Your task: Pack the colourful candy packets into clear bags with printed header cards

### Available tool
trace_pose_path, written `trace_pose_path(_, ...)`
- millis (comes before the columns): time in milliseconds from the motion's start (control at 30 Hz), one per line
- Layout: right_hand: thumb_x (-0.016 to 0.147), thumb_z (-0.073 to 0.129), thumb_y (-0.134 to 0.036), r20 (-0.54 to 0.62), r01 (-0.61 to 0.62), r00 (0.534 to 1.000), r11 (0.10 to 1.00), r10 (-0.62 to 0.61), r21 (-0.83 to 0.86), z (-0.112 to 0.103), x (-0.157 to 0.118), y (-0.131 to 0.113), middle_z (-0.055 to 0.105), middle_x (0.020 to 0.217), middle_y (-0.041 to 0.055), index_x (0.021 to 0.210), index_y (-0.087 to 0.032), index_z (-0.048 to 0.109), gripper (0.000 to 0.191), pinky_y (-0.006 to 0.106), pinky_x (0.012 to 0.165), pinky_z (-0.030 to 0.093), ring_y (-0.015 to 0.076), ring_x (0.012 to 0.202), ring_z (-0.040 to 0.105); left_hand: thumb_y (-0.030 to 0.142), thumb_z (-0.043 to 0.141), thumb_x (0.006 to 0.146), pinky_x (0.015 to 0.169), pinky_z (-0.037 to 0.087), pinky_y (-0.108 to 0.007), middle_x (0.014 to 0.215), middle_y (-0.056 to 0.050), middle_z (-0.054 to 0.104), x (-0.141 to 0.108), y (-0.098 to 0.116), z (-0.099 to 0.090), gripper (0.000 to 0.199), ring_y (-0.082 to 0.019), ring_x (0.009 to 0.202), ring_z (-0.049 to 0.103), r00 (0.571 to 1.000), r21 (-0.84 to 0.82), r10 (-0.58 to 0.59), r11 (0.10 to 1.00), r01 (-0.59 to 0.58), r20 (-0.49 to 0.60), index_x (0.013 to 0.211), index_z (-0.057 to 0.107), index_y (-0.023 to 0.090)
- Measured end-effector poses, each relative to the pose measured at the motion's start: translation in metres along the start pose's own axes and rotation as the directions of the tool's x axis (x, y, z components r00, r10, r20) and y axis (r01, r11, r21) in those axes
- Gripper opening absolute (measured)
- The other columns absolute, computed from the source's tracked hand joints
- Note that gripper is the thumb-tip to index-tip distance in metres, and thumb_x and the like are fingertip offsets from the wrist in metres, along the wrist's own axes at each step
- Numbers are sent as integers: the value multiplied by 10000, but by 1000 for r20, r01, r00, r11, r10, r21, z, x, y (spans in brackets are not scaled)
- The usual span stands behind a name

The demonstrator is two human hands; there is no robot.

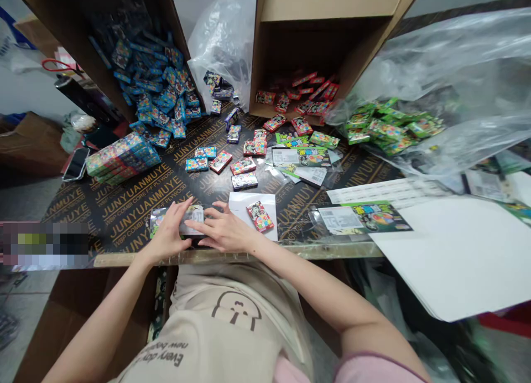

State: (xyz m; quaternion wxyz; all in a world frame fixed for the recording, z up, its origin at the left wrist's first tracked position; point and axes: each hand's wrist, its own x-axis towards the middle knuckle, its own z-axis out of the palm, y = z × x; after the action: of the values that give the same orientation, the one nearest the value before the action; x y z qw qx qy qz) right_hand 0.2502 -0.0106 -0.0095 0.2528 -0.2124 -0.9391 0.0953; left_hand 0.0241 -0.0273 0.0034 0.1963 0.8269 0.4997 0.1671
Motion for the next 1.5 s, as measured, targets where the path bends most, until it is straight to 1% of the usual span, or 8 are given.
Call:
trace_pose_path(100,955,450,-433,-140,-150,978,988,155,46,-4,2,17,689,906,59,1373,-213,460,473,446,976,322,228,977,560,193,638,637,1110,322,-494,1350,-121,451,2,-6,1,951,-289,1243,461,995,-25,-69,997,68,-77,1481,201,208)
trace_pose_path(233,903,489,-512,-331,-650,722,759,607,-27,-20,8,72,607,1140,145,1321,-185,513,532,448,920,372,296,1069,522,240,686,646,1068,353,-507,1272,-129,496,2,-25,6,960,-307,1191,481,981,80,-157,983,167,-113,1481,216,188)
trace_pose_path(467,686,684,-645,-36,-853,468,441,883,-278,-30,12,109,580,1165,214,1444,-203,327,947,467,826,440,391,1050,565,417,653,769,1125,218,-567,1335,-150,472,-5,-41,31,808,-307,1265,436,988,190,-133,971,146,-80,1455,288,193)
trace_pose_path(733,672,655,-409,82,-767,586,520,806,376,-29,17,84,634,1090,128,1324,-200,415,725,415,810,510,301,1003,621,492,721,711,1139,151,-597,1427,-150,436,2,-18,11,874,-319,1329,393,971,-69,-201,979,193,-131,1445,328,230)
trace_pose_path(933,851,338,-567,654,-625,723,-190,224,757,-17,25,34,642,670,58,964,-160,537,468,290,496,533,188,581,649,460,712,723,777,482,-292,863,-48,666,27,23,-4,383,-163,796,613,916,-825,-392,486,288,88,939,671,147)
trace_pose_path(1033,891,282,-636,585,-634,694,-28,420,773,-15,22,19,677,814,115,1020,-158,538,557,333,522,553,220,653,679,418,770,661,604,421,-211,613,23,574,32,22,-2,322,-82,572,504,853,-910,-493,250,329,173,657,614,136)
trace_pose_path(1200,678,733,-545,-46,-345,903,787,426,512,-23,16,5,390,1460,146,1383,-259,375,841,547,1059,341,345,1352,372,399,798,621,572,395,-198,561,35,550,30,13,3,337,-69,535,474,799,-922,-584,214,321,143,588,588,138)
trace_pose_path(1500,725,685,-326,-208,-240,934,942,290,236,-15,11,19,575,1224,109,1377,-248,371,728,457,939,407,287,1104,539,513,768,625,1085,305,-492,1335,-145,531,12,-21,-1,791,-320,1241,474,951,-258,-284,934,246,-123,1306,531,190)
